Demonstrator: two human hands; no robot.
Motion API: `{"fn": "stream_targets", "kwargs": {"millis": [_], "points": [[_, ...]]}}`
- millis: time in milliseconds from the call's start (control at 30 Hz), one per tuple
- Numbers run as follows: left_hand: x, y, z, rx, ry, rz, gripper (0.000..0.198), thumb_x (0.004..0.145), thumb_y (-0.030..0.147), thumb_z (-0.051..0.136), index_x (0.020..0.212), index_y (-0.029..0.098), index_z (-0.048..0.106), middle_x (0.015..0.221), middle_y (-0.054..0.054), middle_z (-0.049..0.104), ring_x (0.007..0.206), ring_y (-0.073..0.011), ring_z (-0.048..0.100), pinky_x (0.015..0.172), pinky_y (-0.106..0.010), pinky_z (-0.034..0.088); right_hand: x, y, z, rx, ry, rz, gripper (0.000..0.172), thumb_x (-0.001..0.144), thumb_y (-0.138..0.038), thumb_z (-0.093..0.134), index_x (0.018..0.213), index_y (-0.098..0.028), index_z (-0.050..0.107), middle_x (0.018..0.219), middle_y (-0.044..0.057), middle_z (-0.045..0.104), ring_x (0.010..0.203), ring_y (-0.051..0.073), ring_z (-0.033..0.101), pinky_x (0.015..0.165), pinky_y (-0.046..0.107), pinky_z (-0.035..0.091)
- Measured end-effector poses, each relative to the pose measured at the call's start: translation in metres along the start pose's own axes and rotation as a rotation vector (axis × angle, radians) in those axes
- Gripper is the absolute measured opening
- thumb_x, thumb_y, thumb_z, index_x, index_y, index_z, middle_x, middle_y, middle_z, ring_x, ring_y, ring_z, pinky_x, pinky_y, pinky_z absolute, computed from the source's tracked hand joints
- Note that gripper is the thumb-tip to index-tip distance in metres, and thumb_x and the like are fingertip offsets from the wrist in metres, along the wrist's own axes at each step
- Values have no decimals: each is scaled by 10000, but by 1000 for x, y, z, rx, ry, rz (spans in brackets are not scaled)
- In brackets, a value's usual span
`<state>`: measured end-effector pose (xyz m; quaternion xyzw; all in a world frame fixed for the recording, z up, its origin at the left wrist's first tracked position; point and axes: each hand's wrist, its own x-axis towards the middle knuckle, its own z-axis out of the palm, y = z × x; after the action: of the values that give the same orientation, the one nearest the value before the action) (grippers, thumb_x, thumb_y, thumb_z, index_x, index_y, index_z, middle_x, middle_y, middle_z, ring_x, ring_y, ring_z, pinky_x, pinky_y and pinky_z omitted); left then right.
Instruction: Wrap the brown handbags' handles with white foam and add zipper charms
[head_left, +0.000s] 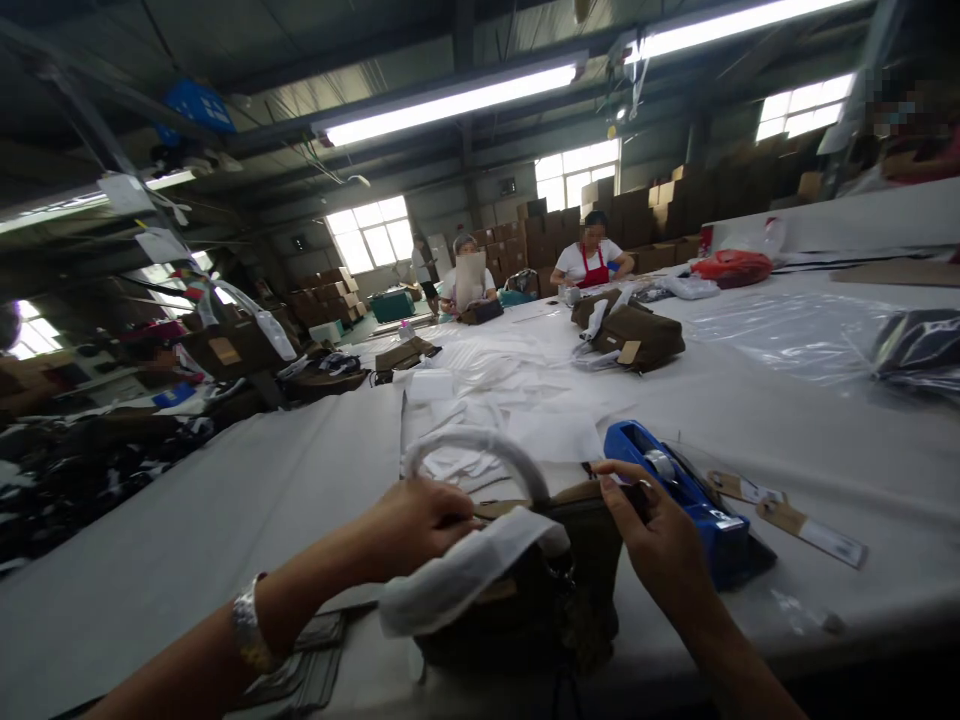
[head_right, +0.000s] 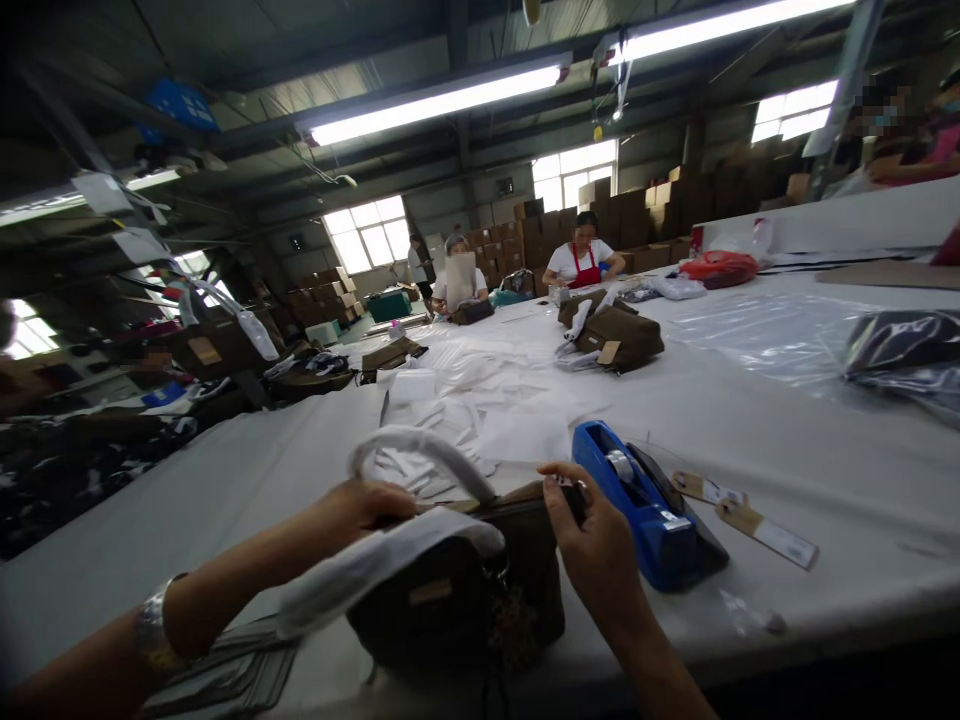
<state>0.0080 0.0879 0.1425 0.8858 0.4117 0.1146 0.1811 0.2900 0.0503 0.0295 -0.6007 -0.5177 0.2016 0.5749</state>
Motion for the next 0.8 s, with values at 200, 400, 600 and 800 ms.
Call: {"fn": "stream_targets", "kwargs": {"millis": [200,400,600,800], "points": [[-50,-62,-36,-220,-19,-301,427,909,508,558,659,169,620,633,31,522,626,-129,466,588,-213,362,17,17,-18,-165,122,77,418,827,-599,550,988,-252,717,866,44,729,829,277,671,687,354,488],[-57,-93,-7,-124,337,-383,422,943,516,503,750,166,636,608,35,492,597,-139,467,585,-239,361,18,17,-9,-118,52,187,723,826,-734,521,1348,-240,593,828,65,741,685,274,697,646,389,528],[-60,-21,36,-12,852,-33,277,953,345,597,1210,246,607,1139,-59,687,899,-189,692,817,-292,559,-16,5,-9,-251,336,-243,701,885,-630,575,1468,-258,464,1279,139,652,1075,342,667,919,490,520],[-35,6,88,144,954,275,484,954,117,548,1408,270,476,1188,-85,728,1081,-203,704,935,-278,563,-36,-29,19,-309,283,-783,357,891,-249,694,1237,-315,640,1063,34,760,1047,288,695,1137,547,342]]}}
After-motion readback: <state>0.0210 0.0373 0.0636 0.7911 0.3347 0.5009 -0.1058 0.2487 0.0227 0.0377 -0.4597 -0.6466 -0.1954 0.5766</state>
